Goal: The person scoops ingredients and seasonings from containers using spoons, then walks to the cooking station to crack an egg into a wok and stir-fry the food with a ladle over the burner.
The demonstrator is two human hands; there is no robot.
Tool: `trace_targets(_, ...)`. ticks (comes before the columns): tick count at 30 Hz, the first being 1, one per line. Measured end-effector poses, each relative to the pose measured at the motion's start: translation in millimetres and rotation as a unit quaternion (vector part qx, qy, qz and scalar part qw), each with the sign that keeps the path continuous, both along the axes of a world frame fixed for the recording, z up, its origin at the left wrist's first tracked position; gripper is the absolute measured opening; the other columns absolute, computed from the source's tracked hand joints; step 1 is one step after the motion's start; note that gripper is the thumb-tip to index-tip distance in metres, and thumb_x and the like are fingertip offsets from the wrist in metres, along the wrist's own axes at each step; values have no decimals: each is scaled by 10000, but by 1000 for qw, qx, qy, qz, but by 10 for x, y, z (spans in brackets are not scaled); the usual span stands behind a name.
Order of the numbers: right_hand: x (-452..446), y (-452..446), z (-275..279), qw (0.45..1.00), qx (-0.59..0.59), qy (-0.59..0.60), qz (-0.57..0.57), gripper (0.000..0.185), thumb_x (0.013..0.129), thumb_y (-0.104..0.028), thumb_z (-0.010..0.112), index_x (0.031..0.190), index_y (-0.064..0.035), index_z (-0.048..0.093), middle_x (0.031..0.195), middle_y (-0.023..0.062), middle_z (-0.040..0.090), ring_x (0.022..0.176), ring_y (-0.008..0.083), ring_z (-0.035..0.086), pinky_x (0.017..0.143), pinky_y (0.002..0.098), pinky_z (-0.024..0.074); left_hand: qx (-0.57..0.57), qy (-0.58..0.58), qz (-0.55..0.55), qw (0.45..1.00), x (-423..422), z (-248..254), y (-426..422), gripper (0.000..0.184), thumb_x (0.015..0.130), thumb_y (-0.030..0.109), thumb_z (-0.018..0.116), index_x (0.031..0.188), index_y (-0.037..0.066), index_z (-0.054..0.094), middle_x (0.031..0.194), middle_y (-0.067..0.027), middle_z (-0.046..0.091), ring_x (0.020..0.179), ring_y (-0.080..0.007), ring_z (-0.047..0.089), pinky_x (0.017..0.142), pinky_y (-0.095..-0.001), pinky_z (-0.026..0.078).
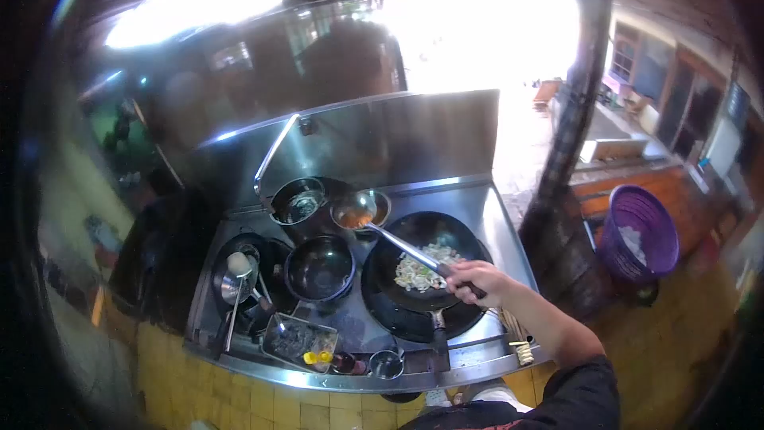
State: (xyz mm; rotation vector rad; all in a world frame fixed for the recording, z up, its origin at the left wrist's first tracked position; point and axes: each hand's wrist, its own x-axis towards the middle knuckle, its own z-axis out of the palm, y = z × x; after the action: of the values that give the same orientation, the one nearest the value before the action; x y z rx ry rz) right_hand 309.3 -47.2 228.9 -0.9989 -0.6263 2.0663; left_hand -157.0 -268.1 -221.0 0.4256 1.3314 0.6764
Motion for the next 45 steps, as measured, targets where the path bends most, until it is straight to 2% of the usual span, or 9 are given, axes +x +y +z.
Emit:
trace_targets(8, 490, -838, -617, 971, -15, -225, -73, 52, 800, -41, 555, 846, -42, 532, 624, 11, 472, 448, 76, 458, 366, 210, 352, -112, -34, -15, 993, 384, 58, -267, 221, 853, 180, 479, 1051, 86, 504, 845, -69, 559, 749, -247, 568, 660, -409, 472)
trace_targets(10, 689, -877, -957, 949, 23, -305, -79, 55, 817, -87, 538, 794, -38, 533, 605, 17, 477, 426, 85, 462, 346, 226, 359, 5, 128, -98, 987, 556, 159, -321, 290, 857, 184, 468, 1132, 92, 454, 936, -86, 536, 771, -243, 565, 693, -394, 475)
trace_targets(17, 734, -1095, -1359, 899, 100, -424, -45, 130, 740, -73, 542, 859, -23, 535, 593, 102, 508, 554, 230, 567, 533, 385, 471, -117, 90, 71, 986, 944, 699, -489, 299, 842, 165, 477, 1123, 62, 485, 970, -100, 558, 779, -242, 580, 691, -375, 484)
trace_targets(19, 847, -1183, -1443, 671, 327, -657, -108, 240, 735, -52, 524, 975, -44, 534, 689, 167, 562, 680, 325, 604, 634, 446, 479, -134, 65, 79, 986, 1046, 656, -510, 292, 839, 165, 479, 1110, 57, 507, 972, -100, 574, 781, -239, 586, 689, -368, 483)
trace_targets(23, 711, -1323, -1789, 603, 243, -751, -119, 429, 724, -16, 536, 1149, -50, 492, 795, 237, 573, 805, 401, 577, 711, 470, 454, 7, 165, -162, 973, 1227, 557, -424, 300, 870, 331, 451, 1016, 83, 534, 917, -83, 575, 781, -209, 572, 702, -361, 485)
trace_targets(25, 557, -1360, -1809, 620, 244, -733, -135, 356, 710, -12, 540, 1062, -36, 496, 764, 233, 560, 789, 384, 579, 674, 469, 448, 2, 142, -162, 977, 1414, 835, -279, 354, 872, 349, 486, 1078, 64, 523, 961, -82, 591, 797, -187, 584, 715, -333, 482)
trace_targets(27, 497, -1359, -1738, 773, 270, -573, -40, 280, 710, -17, 532, 988, -31, 496, 726, 222, 555, 760, 388, 576, 637, 466, 435, -21, 73, -134, 988, 1749, 1371, 55, 444, 875, 365, 513, 1180, 42, 491, 1021, -89, 604, 822, -172, 603, 723, -299, 484)
trace_targets(39, 589, -1279, -1005, 558, 245, -779, 149, 348, 835, -75, 441, 1182, -79, 428, 783, 170, 615, 741, 332, 640, 596, 438, 522, 130, 81, -168, 974, 2700, 1653, 1222, 476, 841, 418, 572, 1068, 2, 537, 883, -77, 612, 754, -170, 585, 692, -317, 484)
trace_targets(45, 590, -1193, -1058, 592, 310, -719, 192, 461, 825, -85, 441, 1274, -25, 355, 852, 198, 606, 740, 340, 633, 591, 429, 509, 61, 34, -145, 987, 2872, 1858, 1410, 340, 845, 304, 593, 1011, 15, 529, 907, -115, 626, 729, -211, 630, 652, -353, 529)
